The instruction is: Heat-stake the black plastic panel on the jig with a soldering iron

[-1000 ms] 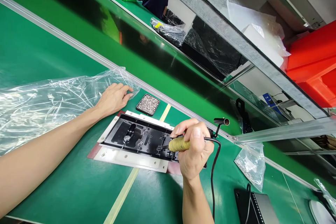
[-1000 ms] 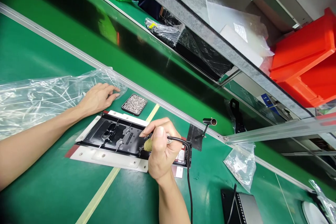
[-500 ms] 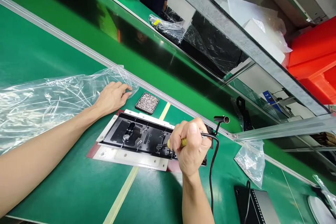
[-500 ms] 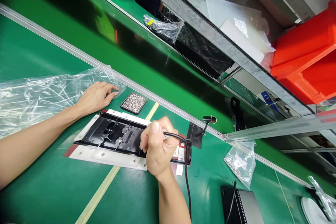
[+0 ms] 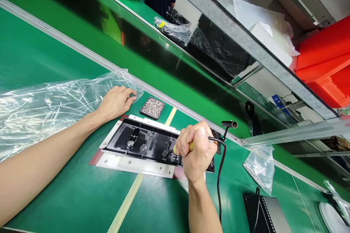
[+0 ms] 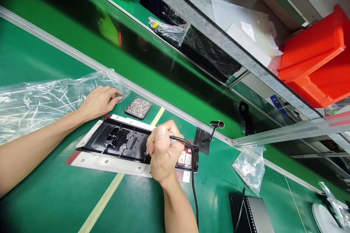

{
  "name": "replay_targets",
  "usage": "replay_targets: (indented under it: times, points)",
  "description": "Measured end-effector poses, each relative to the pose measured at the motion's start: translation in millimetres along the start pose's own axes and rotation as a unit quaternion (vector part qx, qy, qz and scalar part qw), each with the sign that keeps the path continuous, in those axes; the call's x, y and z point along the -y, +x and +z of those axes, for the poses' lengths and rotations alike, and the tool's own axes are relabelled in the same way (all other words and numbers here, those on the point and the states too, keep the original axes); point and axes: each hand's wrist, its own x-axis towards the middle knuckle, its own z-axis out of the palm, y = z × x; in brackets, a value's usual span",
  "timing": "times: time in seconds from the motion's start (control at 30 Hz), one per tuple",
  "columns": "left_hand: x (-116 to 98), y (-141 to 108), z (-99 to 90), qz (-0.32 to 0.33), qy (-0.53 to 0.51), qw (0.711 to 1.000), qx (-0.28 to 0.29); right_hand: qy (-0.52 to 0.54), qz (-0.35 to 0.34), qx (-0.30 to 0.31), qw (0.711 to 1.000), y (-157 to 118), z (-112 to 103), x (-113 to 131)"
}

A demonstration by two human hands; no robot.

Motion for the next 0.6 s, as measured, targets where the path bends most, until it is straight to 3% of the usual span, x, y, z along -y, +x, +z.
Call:
replay_targets:
  times: [0.6]
  points:
    - [2.0, 0.0, 2.0, 0.000, 0.001, 1.000, -0.005, 0.051, -0.017, 0.009, 0.999, 0.6, 1.0, -2.7]
